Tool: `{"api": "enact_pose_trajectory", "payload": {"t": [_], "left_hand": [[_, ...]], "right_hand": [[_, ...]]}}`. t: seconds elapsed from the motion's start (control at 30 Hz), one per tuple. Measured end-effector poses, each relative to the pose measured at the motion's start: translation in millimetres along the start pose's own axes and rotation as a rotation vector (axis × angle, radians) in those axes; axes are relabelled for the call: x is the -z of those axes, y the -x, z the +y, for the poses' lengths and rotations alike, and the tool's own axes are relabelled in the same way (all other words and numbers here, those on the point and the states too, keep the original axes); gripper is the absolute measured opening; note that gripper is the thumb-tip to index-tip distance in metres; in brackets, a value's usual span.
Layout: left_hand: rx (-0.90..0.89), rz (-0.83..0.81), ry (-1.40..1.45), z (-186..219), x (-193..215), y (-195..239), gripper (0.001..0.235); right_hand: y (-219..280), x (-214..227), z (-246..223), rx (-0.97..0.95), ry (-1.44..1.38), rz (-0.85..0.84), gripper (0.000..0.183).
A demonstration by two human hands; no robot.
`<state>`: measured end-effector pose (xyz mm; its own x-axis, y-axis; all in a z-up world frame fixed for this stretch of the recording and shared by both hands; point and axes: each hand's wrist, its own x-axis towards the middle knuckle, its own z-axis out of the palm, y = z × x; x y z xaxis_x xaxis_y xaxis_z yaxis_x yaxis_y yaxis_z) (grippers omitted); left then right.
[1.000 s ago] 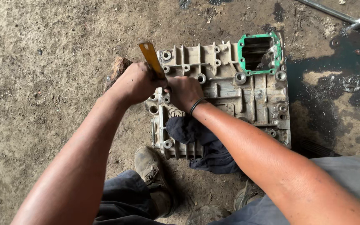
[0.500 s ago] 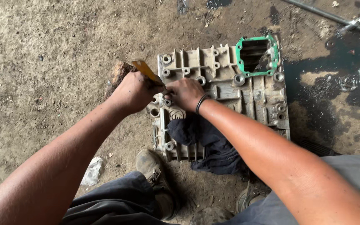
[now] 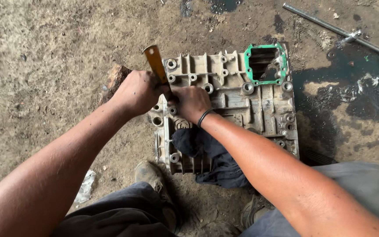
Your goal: The person uses a scraper to remove residue from the surface of an engine block. They repeatedly scrape different areas and wipe the surface with a cloth, focusing on cleaning the metal component.
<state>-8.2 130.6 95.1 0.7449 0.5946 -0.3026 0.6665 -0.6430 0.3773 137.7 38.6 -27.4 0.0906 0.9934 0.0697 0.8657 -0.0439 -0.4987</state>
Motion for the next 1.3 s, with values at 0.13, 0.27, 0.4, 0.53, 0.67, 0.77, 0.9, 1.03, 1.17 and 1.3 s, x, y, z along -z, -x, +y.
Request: {"api": "enact_pose_trajectory", "payload": {"t": [0.13,0.27,0.4,0.53,0.67,0.77,0.9,1.03,1.17,1.3], "left_hand": [[-0.01,0.003,0.072,-6.0,-5.9,5.8,0.023],[-0.149,0.153,0.22,-10.6,-10.4,8.2,0.021],[-0.084,-0.002,-0.02,-4.0,-8.3,-2.4,0.026],[-0.121,0.079,-0.149,-6.6,-9.8,-8.7,0.03],[-0.162,0.071,-0.106,-7.3,-11.5,-4.7,0.026],[-0.09,0.042,0.012,-0.7,-10.8,-3.1,0.024],[-0.09,0.07,-0.073,-4.2,-9.1,-5.2,0.027],[-0.302,0.165,-0.088,-11.0,-26.3,-0.8,0.025],[-0.163,0.125,-0.12,-8.8,-25.1,1.4,0.018],[0.025,0.087,-0.034,-5.8,-15.5,0.3,0.032]], "right_hand": [[4.1,4.1,-1.4,0.025,-0.051,0.053,0.013],[6.4,12.4,0.1,0.09,-0.127,0.102,0.008],[2.9,11.2,-4.5,0.007,0.009,0.005,0.014],[2.7,8.0,-16.2,-0.086,0.033,0.057,0.014],[3.9,6.5,-13.9,-0.076,0.028,-0.007,0.017],[2.0,11.8,-5.8,-0.031,0.035,-0.104,0.014],[6.0,5.7,-11.2,0.089,-0.022,0.212,0.015],[3.3,-5.4,-6.3,-0.054,0.057,0.147,0.01],[3.4,-4.0,-5.9,-0.06,0.011,0.088,0.017],[3.8,5.7,0.0,0.079,0.0,0.113,0.006]]}}
